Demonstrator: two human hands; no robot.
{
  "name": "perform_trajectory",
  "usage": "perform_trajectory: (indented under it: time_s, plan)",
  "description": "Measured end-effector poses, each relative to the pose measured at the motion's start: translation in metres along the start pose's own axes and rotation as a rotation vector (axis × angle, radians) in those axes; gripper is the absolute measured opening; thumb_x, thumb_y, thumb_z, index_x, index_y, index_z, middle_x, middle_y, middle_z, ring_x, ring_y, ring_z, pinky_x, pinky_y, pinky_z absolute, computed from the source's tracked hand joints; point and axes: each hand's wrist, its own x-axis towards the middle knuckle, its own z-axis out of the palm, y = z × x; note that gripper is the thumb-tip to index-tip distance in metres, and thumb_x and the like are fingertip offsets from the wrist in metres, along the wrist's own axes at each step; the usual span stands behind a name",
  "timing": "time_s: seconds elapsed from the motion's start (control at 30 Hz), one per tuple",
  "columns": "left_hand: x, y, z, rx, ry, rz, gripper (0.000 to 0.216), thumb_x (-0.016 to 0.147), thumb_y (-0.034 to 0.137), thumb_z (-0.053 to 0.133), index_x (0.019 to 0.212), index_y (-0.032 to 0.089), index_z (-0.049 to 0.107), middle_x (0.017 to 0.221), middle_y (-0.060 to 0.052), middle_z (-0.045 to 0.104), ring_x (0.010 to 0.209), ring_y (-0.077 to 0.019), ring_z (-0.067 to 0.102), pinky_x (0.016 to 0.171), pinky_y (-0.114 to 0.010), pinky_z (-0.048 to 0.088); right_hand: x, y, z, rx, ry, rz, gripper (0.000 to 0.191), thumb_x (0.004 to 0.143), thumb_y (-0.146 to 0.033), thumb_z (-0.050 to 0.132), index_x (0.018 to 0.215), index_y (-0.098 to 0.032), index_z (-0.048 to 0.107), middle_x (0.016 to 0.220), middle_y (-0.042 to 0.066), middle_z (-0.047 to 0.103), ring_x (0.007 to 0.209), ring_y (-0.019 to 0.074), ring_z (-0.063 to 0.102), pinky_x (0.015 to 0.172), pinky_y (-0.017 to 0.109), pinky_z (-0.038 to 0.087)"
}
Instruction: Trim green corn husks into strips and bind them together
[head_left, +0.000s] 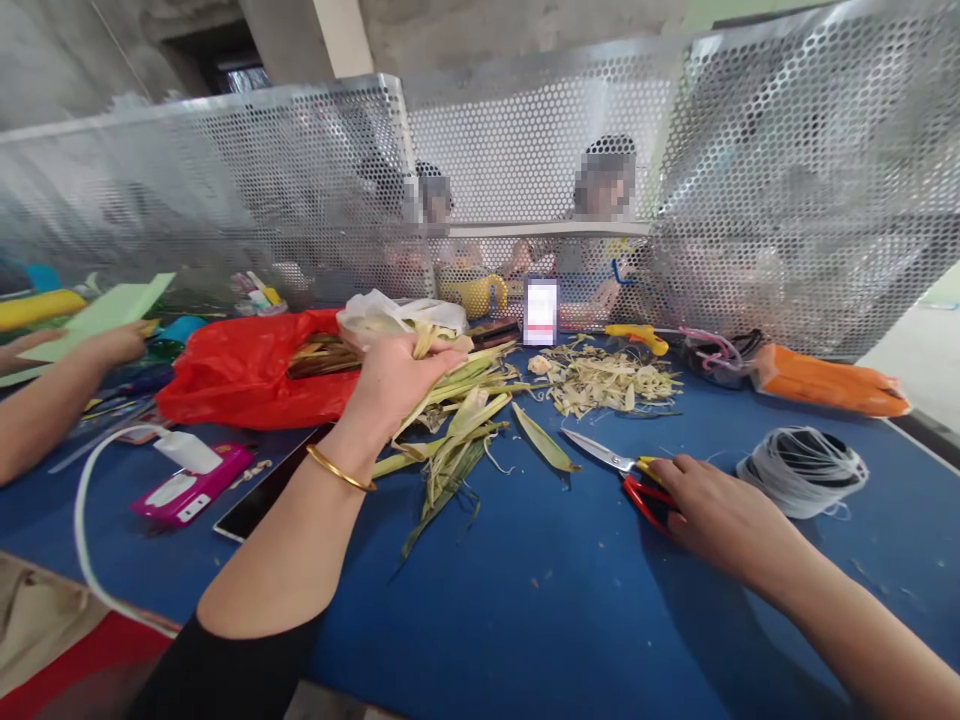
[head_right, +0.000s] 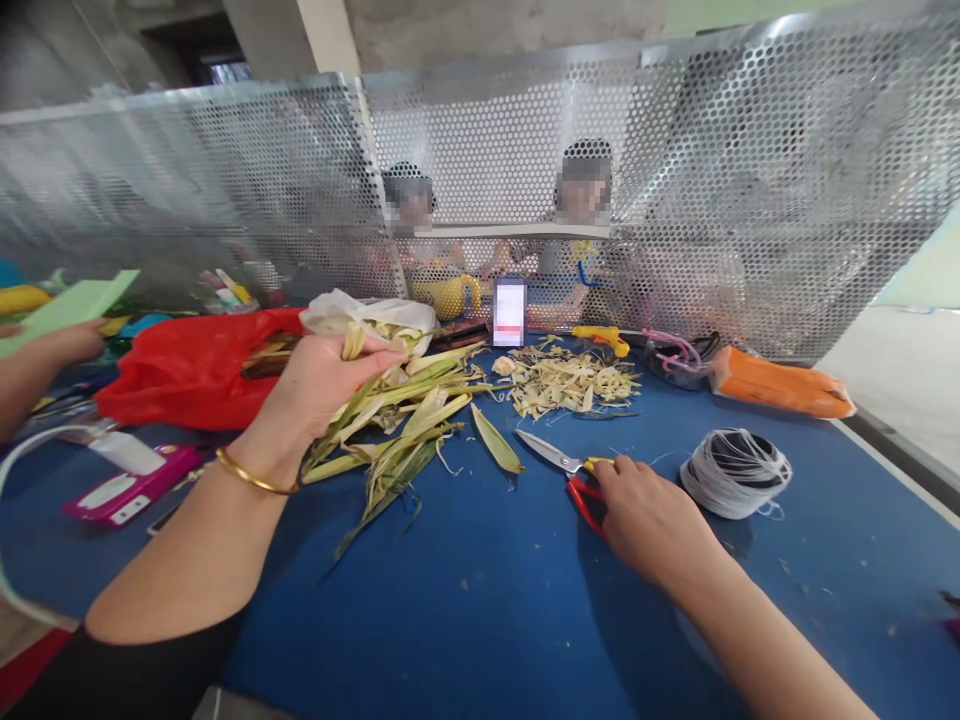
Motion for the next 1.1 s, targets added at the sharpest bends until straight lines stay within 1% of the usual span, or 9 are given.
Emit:
perform_trajectory:
  time_s: [0.17,0.3,0.4,0.5,0.6,0.7,0.83,0.93,1.1]
  plan:
    - [-0.018,0.003,0.017,0.032,-0.188,-0.006,0.02,0.07,0.037,0.07,0.065,0.018,0.069,0.063,-0.001,0.064,0.06,-0.0135,0.055,0.058,-0.024,0.04,0.001,-0.001,-0.006,0.091,0.071,-0.039,0.027,0.081,-0.015,0.052,0.105,-0.016,0.064,0.099,0.012,0.063,0.082,0.0247,0.063,0.07,0.034,0.045]
    - [-0.044,0.03,0.019,-0.039,-0.379,0.038,0.034,0.075,0.038,0.066,0.048,0.019,0.06,0.058,-0.003,0.063,0.067,-0.0157,0.06,0.067,-0.025,0.043,-0.004,-0.021,-0.017,0.573,0.301,-0.11,0.029,0.091,-0.038,0.048,0.112,-0.023,0.061,0.103,0.007,0.063,0.084,0.0201,0.062,0.071,0.029,0.047]
    - [-0.066,0.05,0.019,-0.022,-0.405,0.155,0.038,0.081,0.039,0.06,0.048,0.02,0.059,0.054,-0.001,0.06,0.057,-0.0136,0.056,0.062,-0.024,0.042,-0.012,-0.044,-0.02,0.911,0.305,-0.171,0.032,0.091,-0.04,0.05,0.114,-0.022,0.061,0.073,0.001,0.059,0.064,0.015,0.056,0.059,0.024,0.045]
    - [-0.09,0.058,0.028,0.034,-0.436,0.296,0.025,0.086,0.033,0.054,0.068,0.024,0.07,0.057,0.001,0.063,0.051,-0.0125,0.053,0.055,-0.024,0.04,-0.019,-0.061,-0.019,1.076,0.28,-0.229,0.038,0.087,-0.036,0.056,0.122,-0.021,0.057,0.067,-0.002,0.057,0.058,0.0135,0.052,0.055,0.023,0.044]
    - [-0.112,0.054,0.046,0.046,-0.717,0.541,0.022,0.088,0.027,0.051,0.094,0.027,0.073,0.085,-0.002,0.073,0.075,-0.016,0.064,0.069,-0.024,0.044,-0.026,-0.068,-0.02,1.261,0.207,-0.323,0.033,0.084,-0.034,0.058,0.114,-0.021,0.062,0.074,0.001,0.064,0.059,0.0144,0.057,0.059,0.024,0.048]
    - [-0.122,0.046,0.057,0.122,-0.773,0.682,0.029,0.089,0.027,0.051,0.113,0.026,0.067,0.093,-0.006,0.073,0.085,-0.0199,0.066,0.072,-0.026,0.044,-0.027,-0.066,-0.022,1.351,0.166,-0.373,0.026,0.082,-0.036,0.058,0.099,-0.018,0.068,0.077,0.005,0.069,0.067,0.0187,0.063,0.061,0.026,0.051]
    - [-0.102,0.038,0.041,0.272,-0.448,0.591,0.046,0.084,0.036,0.06,0.129,0.028,0.057,0.09,-0.007,0.073,0.08,-0.0206,0.065,0.075,-0.028,0.043,-0.011,-0.037,-0.018,1.19,0.374,-0.058,0.032,0.085,-0.038,0.053,0.107,-0.019,0.064,0.084,0.006,0.072,0.072,0.0211,0.067,0.063,0.028,0.052]
    - [-0.069,0.025,0.018,0.399,-0.172,0.441,0.026,0.083,0.034,0.059,0.104,0.027,0.071,0.088,-0.006,0.073,0.072,-0.0194,0.062,0.07,-0.027,0.04,0.006,-0.002,-0.017,0.742,0.485,0.25,0.042,0.085,-0.032,0.048,0.123,-0.018,0.056,0.093,0.01,0.073,0.076,0.0263,0.068,0.066,0.035,0.05]
    - [-0.033,-0.015,-0.004,0.695,-0.216,0.191,0.021,0.075,0.035,0.063,0.058,0.023,0.066,0.054,-0.004,0.06,0.056,-0.018,0.053,0.056,-0.026,0.033,0.017,0.027,-0.017,0.175,0.257,0.483,0.052,0.089,-0.022,0.035,0.137,-0.003,0.041,0.077,0.019,0.072,0.065,0.0336,0.069,0.054,0.037,0.045]
